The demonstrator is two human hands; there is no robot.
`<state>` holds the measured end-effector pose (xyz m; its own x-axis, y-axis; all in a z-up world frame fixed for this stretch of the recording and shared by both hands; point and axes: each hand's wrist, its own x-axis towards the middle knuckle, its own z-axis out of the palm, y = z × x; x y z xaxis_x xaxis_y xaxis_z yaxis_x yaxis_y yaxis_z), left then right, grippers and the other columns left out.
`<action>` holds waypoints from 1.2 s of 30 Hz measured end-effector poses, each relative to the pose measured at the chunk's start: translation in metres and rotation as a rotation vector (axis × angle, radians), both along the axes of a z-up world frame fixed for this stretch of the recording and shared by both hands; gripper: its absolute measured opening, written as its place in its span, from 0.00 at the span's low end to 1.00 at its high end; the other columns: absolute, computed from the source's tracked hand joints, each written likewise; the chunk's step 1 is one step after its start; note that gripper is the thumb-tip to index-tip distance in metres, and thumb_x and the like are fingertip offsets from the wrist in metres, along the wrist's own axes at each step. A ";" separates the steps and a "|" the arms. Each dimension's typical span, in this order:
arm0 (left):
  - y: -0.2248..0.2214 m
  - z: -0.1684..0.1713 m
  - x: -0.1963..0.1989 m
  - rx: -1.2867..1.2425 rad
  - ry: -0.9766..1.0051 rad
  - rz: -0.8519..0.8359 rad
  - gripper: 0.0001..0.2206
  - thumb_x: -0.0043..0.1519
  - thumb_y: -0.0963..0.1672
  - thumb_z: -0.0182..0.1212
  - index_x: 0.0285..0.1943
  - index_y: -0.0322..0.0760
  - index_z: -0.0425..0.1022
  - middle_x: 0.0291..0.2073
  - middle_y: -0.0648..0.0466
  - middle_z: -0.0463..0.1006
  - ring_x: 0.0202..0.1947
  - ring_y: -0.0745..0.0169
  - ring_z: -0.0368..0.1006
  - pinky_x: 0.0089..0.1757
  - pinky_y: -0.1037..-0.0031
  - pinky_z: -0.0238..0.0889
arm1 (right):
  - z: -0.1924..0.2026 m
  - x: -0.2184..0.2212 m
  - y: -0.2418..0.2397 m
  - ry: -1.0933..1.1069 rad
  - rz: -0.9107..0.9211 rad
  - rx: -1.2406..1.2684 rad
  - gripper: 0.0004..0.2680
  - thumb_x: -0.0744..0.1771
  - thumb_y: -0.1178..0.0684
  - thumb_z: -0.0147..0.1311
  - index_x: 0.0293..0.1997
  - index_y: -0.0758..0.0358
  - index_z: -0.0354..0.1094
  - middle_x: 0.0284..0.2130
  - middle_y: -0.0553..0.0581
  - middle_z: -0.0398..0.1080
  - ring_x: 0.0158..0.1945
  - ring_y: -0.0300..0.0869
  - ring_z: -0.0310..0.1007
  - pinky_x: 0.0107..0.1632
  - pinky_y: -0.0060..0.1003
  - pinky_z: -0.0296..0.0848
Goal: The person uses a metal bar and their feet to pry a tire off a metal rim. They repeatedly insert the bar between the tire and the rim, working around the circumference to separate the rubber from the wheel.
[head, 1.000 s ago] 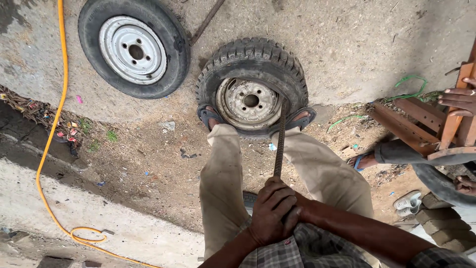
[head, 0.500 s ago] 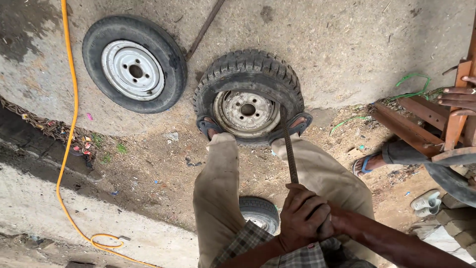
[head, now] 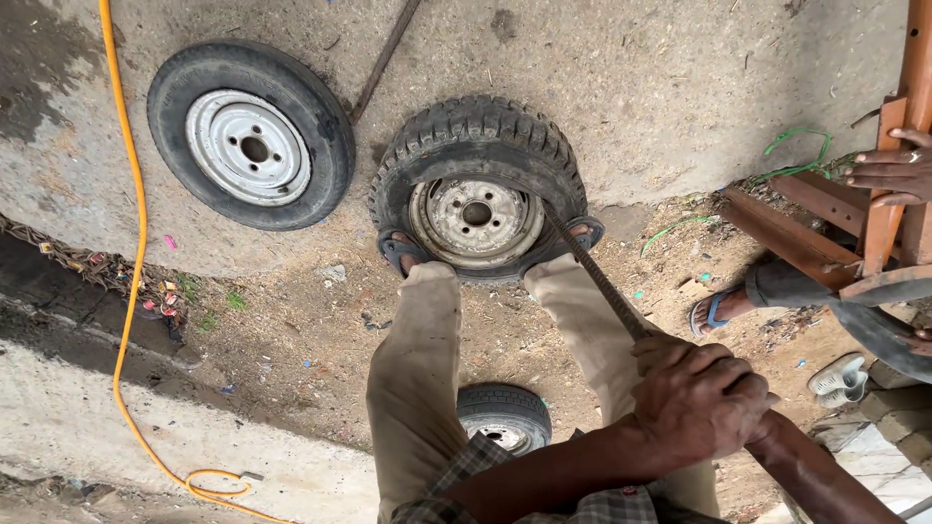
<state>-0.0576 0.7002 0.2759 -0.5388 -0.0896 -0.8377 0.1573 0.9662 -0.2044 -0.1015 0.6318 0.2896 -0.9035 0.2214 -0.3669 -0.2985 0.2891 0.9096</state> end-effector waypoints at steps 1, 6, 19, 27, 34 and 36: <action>-0.014 0.001 0.001 0.197 -0.085 0.024 0.22 0.68 0.51 0.51 0.55 0.26 0.74 0.51 0.42 0.79 0.51 0.54 0.75 0.56 0.70 0.63 | 0.002 0.001 0.000 -0.027 -0.287 -0.219 0.10 0.72 0.50 0.33 0.51 0.65 0.58 0.44 0.56 0.74 0.50 0.44 0.76 0.58 0.34 0.72; -0.036 0.029 -0.037 0.396 -0.164 -0.114 0.24 0.72 0.55 0.46 0.59 0.30 0.72 0.55 0.43 0.79 0.55 0.56 0.75 0.59 0.68 0.60 | -0.002 0.015 0.034 -0.046 -1.432 -1.082 0.17 0.71 0.44 0.31 0.59 0.66 0.57 0.51 0.61 0.72 0.57 0.45 0.72 0.62 0.37 0.67; -0.038 0.005 -0.135 1.417 -0.046 0.035 0.11 0.65 0.45 0.50 0.49 0.38 0.75 0.26 0.50 0.79 0.26 0.61 0.79 0.29 0.68 0.73 | -0.045 -0.022 0.044 0.634 -1.905 -2.036 0.15 0.72 0.51 0.33 0.65 0.65 0.56 0.48 0.57 0.67 0.54 0.39 0.67 0.64 0.34 0.66; 0.001 -0.015 -0.137 1.458 -0.182 -0.014 0.10 0.68 0.41 0.44 0.40 0.37 0.72 0.15 0.59 0.62 0.13 0.75 0.68 0.18 0.74 0.60 | -0.044 -0.035 0.040 1.112 -1.424 -2.180 0.10 0.73 0.62 0.37 0.62 0.64 0.56 0.39 0.51 0.66 0.47 0.34 0.66 0.61 0.30 0.68; -0.008 -0.015 -0.111 1.440 0.068 -0.171 0.14 0.66 0.40 0.43 0.56 0.28 0.69 0.11 0.62 0.58 0.09 0.77 0.61 0.16 0.78 0.56 | -0.094 0.039 0.058 0.860 -1.465 -1.842 0.05 0.74 0.64 0.40 0.54 0.67 0.60 0.37 0.53 0.63 0.43 0.37 0.62 0.59 0.33 0.66; 0.004 -0.029 -0.111 1.455 0.095 -0.157 0.18 0.64 0.40 0.44 0.61 0.27 0.68 0.10 0.61 0.59 0.08 0.76 0.61 0.15 0.78 0.56 | -0.107 0.039 0.064 0.928 -1.521 -1.942 0.04 0.74 0.63 0.40 0.54 0.66 0.61 0.36 0.54 0.62 0.43 0.37 0.61 0.59 0.33 0.65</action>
